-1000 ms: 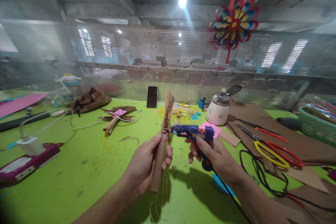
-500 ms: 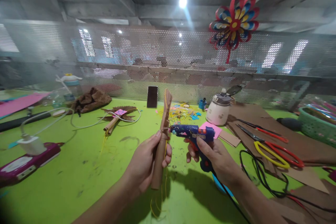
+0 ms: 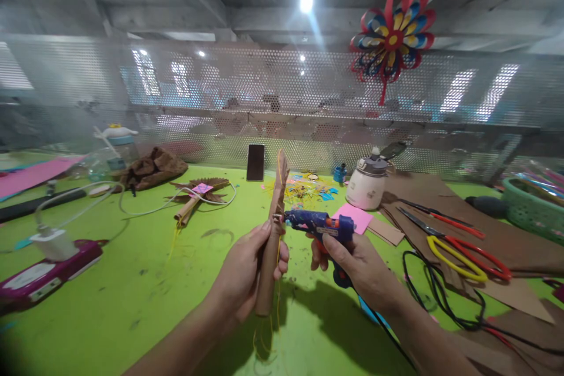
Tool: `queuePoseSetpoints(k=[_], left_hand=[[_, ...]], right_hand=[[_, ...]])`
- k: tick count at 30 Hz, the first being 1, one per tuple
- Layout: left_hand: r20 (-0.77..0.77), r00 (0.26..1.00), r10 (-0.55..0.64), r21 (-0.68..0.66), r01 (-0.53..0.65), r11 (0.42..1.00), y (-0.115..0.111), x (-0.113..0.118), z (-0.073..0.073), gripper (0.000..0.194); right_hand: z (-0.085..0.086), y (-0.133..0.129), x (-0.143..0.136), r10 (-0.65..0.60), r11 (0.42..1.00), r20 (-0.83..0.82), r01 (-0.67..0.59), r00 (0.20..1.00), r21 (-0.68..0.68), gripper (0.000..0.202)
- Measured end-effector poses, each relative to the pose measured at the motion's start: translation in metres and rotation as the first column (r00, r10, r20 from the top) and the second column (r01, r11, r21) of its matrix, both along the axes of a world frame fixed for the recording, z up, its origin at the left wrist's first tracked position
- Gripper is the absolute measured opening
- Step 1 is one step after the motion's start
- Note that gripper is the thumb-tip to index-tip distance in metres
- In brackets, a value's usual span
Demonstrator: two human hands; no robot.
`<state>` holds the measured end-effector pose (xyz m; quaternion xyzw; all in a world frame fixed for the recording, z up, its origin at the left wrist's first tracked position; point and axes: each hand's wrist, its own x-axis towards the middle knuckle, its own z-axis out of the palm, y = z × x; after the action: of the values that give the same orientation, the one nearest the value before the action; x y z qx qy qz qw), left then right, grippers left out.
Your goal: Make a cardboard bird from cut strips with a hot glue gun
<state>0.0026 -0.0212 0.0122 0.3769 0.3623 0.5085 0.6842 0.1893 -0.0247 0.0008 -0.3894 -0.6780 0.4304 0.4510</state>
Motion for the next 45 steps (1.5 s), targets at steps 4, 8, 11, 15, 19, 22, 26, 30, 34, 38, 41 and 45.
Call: queuePoseSetpoints(k=[4,8,11,15,19,22,26,30,34,38,41,45], left_hand=[[0.032,0.999,0.008,-0.001,-0.008,1.000,0.000,-0.001,0.000,0.022],[0.045,0.999,0.016,0.005,-0.017,1.000,0.002,-0.002,0.001,0.021],[0.066,0.998,0.012,0.003,-0.013,1.000,0.003,-0.003,0.001,0.022],[0.091,0.996,0.011,-0.026,-0.009,1.000,0.003,-0.004,0.002,0.021],[0.118,0.993,-0.012,-0.067,0.021,0.998,0.004,-0.006,0.004,0.019],[0.168,0.984,-0.061,-0.095,0.078,0.992,0.004,-0.008,0.005,0.018],[0.227,0.964,-0.136,-0.111,0.164,0.980,0.004,-0.009,0.007,0.019],[0.265,0.949,-0.170,-0.109,0.205,0.973,0.003,-0.009,0.009,0.019],[0.308,0.930,-0.199,-0.097,0.238,0.966,0.001,-0.009,0.012,0.020],[0.338,0.917,-0.213,-0.094,0.258,0.962,0.000,-0.010,0.013,0.020],[0.337,0.919,-0.204,-0.103,0.252,0.962,0.000,-0.011,0.014,0.020],[0.307,0.934,-0.182,-0.120,0.227,0.966,0.000,-0.011,0.016,0.021]], right_hand=[[0.002,0.000,0.001,-0.002,1.000,0.048,0.003,0.999,-0.001,0.035],[0.004,-0.002,0.001,0.011,1.000,0.076,-0.011,0.997,0.003,0.037],[0.003,-0.003,0.001,0.022,0.999,-0.006,-0.022,1.000,-0.026,0.036],[0.004,-0.004,0.001,0.032,0.989,-0.277,-0.071,0.960,-0.130,0.035],[0.008,-0.003,0.001,0.024,0.974,-0.466,-0.127,0.884,-0.190,0.036],[0.010,-0.002,0.001,0.013,0.972,-0.484,-0.126,0.875,-0.201,0.033],[0.007,-0.003,-0.001,0.018,0.975,-0.419,-0.108,0.908,-0.192,0.031],[0.006,-0.004,-0.001,0.010,0.982,-0.365,-0.077,0.931,-0.170,0.033],[0.006,-0.003,-0.001,0.009,0.983,-0.329,-0.068,0.944,-0.170,0.036],[0.004,-0.003,-0.001,0.009,0.981,-0.350,-0.075,0.937,-0.176,0.038],[0.003,-0.004,-0.001,0.037,0.978,-0.372,-0.110,0.927,-0.177,0.038],[0.002,-0.004,0.000,0.031,0.981,-0.401,-0.105,0.916,-0.163,0.037]])
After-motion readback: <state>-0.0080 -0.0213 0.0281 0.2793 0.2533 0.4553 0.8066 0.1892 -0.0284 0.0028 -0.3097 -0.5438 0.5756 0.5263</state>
